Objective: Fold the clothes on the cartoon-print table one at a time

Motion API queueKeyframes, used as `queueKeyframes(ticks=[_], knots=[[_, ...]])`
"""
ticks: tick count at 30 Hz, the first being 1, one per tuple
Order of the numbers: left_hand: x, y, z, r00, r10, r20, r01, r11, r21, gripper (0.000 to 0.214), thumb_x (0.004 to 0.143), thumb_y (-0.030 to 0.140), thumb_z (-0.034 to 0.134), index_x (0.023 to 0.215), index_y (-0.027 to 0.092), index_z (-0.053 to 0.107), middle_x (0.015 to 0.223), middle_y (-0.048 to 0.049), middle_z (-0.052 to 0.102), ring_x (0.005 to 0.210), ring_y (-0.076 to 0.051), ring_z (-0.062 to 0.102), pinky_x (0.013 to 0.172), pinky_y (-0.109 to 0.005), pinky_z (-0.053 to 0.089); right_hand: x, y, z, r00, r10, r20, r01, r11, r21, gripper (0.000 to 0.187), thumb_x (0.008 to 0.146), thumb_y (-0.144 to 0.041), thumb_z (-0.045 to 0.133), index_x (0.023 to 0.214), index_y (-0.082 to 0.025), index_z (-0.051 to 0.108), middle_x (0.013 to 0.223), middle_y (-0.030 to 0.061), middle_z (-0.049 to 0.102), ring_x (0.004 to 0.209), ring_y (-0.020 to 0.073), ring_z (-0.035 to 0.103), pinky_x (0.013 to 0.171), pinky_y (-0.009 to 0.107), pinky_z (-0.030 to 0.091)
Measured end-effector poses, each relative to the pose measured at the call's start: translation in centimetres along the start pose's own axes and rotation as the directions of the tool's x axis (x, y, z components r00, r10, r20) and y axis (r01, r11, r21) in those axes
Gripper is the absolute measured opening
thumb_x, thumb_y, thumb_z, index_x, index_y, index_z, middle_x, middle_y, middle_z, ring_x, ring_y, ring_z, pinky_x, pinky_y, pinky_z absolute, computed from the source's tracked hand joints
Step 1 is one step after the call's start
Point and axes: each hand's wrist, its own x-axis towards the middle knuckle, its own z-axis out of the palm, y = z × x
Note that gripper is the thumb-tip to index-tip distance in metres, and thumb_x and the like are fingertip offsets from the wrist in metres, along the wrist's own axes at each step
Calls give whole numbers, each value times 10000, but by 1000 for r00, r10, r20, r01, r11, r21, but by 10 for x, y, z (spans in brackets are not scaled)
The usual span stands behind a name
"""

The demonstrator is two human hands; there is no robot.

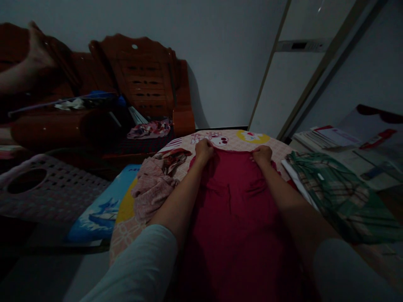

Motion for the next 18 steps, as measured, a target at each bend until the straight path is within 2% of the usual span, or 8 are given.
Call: queueKeyframes(ticks=[2,4,6,10,12,14,16,18], knots=[[-3,2,3,998,47,-46,-48,998,-30,260,761,66,527,954,140,685,979,-78,732,946,-193,663,837,-271,485,1,2,0,1000,4,-23,-3,1000,26,318,714,-79,536,961,-100,734,849,123,754,816,226,698,730,271,528],[-9,0,9,995,95,-33,-96,995,-28,288,747,40,516,965,144,673,989,-74,724,962,-191,654,852,-277,483,-2,2,-1,998,-12,-59,15,999,49,295,697,-87,541,916,-109,737,907,131,752,884,239,689,788,288,525],[-14,-4,18,991,132,37,-132,991,9,324,733,22,521,994,145,667,1022,-85,711,991,-199,646,877,-288,482,-7,3,-1,996,-66,-59,69,996,57,314,695,-86,531,931,-112,737,960,129,747,944,245,677,854,310,513],[-19,-14,26,962,210,177,-223,973,57,407,729,42,583,1119,132,655,1192,-131,661,1120,-235,615,976,-321,469,-23,-1,-3,979,-205,21,203,977,59,453,706,-82,559,1135,-122,697,1195,128,693,1144,247,615,988,349,466],[-18,-16,18,949,266,170,-269,963,-7,486,739,58,605,1220,128,620,1283,-132,629,1171,-228,599,1017,-314,455,-34,-6,-9,967,-255,16,254,965,61,484,735,-86,567,1209,-106,664,1301,150,635,1238,249,559,1045,365,428],[-17,-19,3,957,264,116,-257,963,-77,513,766,79,598,1277,130,594,1312,-121,623,1137,-208,627,1006,-304,470,-47,-12,-19,949,-313,18,312,948,59,457,781,-84,544,1225,-83,653,1303,165,632,1240,243,560,1065,366,409],[-19,-25,-15,979,195,52,-191,978,-85,471,787,95,578,1255,124,618,1252,-118,664,1066,-200,663,964,-299,497,-64,-18,-27,921,-386,58,382,921,75,388,815,-81,521,1164,-106,688,1217,138,685,1159,227,614,1039,351,429],[-27,-34,-30,995,104,3,-104,994,-26,403,788,98,566,1176,118,674,1150,-117,712,1037,-209,676,938,-295,505,-83,-22,-32,866,-484,125,471,874,119,302,837,-94,519,1041,-151,734,1112,99,729,1061,216,656,979,335,466]])
